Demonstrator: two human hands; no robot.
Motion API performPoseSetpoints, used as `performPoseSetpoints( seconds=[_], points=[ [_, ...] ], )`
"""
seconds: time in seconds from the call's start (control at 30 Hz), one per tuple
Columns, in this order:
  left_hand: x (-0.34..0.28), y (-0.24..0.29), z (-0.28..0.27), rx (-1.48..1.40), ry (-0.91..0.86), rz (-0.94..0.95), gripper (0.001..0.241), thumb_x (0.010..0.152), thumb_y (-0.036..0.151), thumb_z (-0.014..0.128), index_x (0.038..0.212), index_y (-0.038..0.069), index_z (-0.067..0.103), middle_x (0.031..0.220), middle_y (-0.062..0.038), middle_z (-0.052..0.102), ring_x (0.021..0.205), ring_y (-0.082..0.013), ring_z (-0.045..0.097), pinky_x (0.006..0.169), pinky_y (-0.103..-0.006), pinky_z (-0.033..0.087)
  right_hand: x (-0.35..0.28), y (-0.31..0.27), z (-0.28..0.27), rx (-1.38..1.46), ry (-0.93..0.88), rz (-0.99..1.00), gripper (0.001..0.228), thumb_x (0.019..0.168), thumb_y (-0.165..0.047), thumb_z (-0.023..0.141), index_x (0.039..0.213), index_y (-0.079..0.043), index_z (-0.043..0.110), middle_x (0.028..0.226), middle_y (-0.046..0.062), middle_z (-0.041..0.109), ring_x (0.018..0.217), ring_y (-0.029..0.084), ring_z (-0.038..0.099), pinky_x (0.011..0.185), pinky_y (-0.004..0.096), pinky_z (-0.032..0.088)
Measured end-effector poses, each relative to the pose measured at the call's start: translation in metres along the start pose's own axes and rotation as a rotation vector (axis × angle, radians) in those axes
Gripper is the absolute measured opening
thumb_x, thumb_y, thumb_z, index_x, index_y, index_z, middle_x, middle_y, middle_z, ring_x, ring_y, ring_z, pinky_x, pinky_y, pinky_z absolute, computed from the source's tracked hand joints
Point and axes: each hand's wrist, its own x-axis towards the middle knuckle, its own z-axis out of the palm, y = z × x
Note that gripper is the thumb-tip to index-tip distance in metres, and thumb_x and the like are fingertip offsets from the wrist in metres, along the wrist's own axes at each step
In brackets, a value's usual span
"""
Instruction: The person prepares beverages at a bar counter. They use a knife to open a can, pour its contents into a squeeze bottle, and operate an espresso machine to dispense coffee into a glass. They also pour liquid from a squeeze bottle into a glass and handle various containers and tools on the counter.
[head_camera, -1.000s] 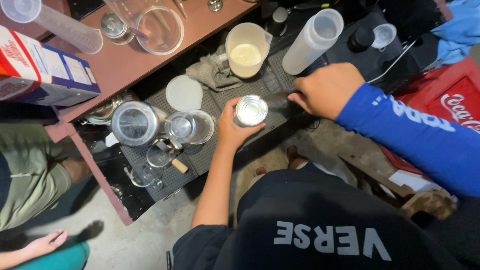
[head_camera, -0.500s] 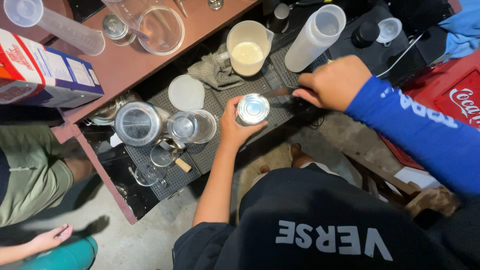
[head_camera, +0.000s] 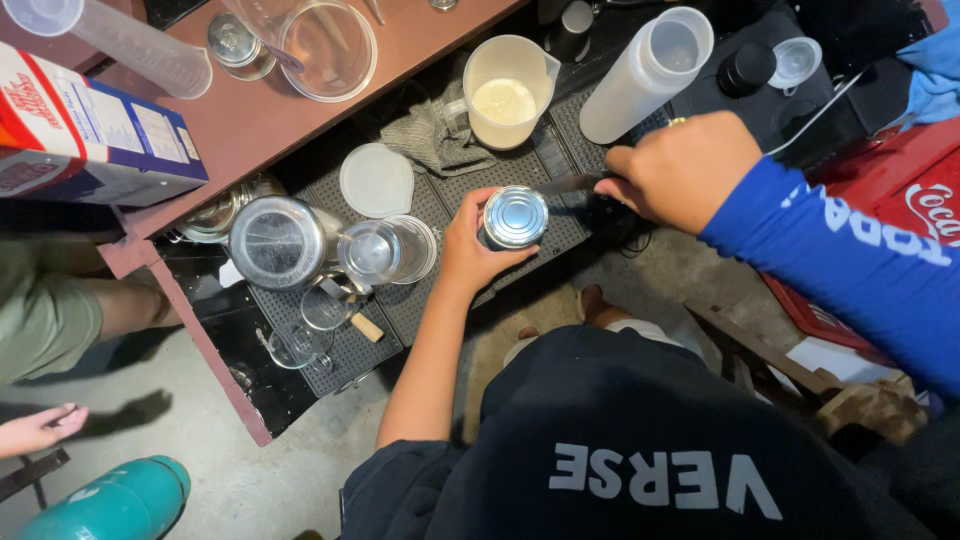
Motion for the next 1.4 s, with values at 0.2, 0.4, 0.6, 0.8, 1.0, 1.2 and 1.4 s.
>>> performPoseSetpoints(
  seconds=[0.2,0.4,0.6,0.8,1.0,1.2,1.4],
  points=[
    [0.0,-0.002,0.001,-0.027,0.012,0.043,0.08,0.064,0.016,0.099,0.129,0.007,0.053,0.125,-0.012,0.071,0.119,-0.0227,0.071,0.104,-0.0366,0.057,-0.03,-0.013,0.011,0.022,0.187,-0.032,0.04,0.103,-0.048,0.064,0.081,-0.014,0.064,0.06,0.004,0.058,0.056,0.027,0.063,0.053,0.038,0.049],
    [-0.001,0.0,0.001,-0.013,0.007,-0.005,0.082,0.062,0.018,0.099,0.129,0.007,0.053,0.122,-0.012,0.072,0.116,-0.0215,0.072,0.101,-0.0357,0.057,0.006,0.013,0.006,0.01,0.135,-0.182,0.033,0.093,-0.048,0.065,0.085,-0.016,0.065,0.063,0.003,0.062,0.062,0.025,0.067,0.052,0.039,0.049],
    [-0.001,-0.001,-0.001,-0.009,0.013,0.018,0.08,0.062,0.018,0.1,0.127,0.007,0.054,0.123,-0.012,0.071,0.118,-0.0223,0.07,0.105,-0.0371,0.056,-0.015,0.003,0.017,-0.058,0.233,-0.165,0.033,0.098,-0.046,0.067,0.083,-0.016,0.066,0.061,0.003,0.059,0.056,0.024,0.063,0.049,0.037,0.048],
    [0.004,-0.002,-0.007,0.026,-0.052,-0.006,0.081,0.061,0.019,0.1,0.127,0.008,0.056,0.122,-0.01,0.07,0.116,-0.0206,0.069,0.102,-0.035,0.055,-0.016,0.011,0.024,0.064,0.209,-0.124,0.037,0.098,-0.049,0.066,0.083,-0.016,0.067,0.058,0.003,0.059,0.05,0.025,0.06,0.047,0.038,0.046],
    [0.014,0.0,-0.02,0.002,-0.191,0.046,0.08,0.062,0.017,0.099,0.128,0.008,0.055,0.118,-0.007,0.071,0.112,-0.0181,0.069,0.1,-0.032,0.055,0.022,0.022,-0.004,-0.029,0.023,-0.156,0.037,0.094,-0.054,0.064,0.082,-0.019,0.068,0.059,0.006,0.063,0.055,0.029,0.065,0.05,0.04,0.049],
    [0.015,0.0,-0.02,-0.028,-0.195,0.027,0.082,0.062,0.017,0.098,0.13,0.008,0.053,0.12,-0.007,0.07,0.113,-0.0169,0.069,0.101,-0.0321,0.054,-0.006,0.01,0.001,0.02,0.206,-0.195,0.037,0.099,-0.046,0.066,0.079,-0.014,0.064,0.057,0.005,0.057,0.055,0.026,0.063,0.051,0.039,0.048],
    [0.015,0.0,-0.02,-0.048,-0.19,0.012,0.082,0.062,0.016,0.098,0.131,0.008,0.054,0.121,-0.007,0.07,0.114,-0.0175,0.068,0.102,-0.0323,0.053,0.003,0.008,0.004,0.047,0.124,-0.138,0.04,0.095,-0.05,0.066,0.078,-0.014,0.065,0.057,0.003,0.059,0.052,0.027,0.064,0.046,0.039,0.047]
  ],
)
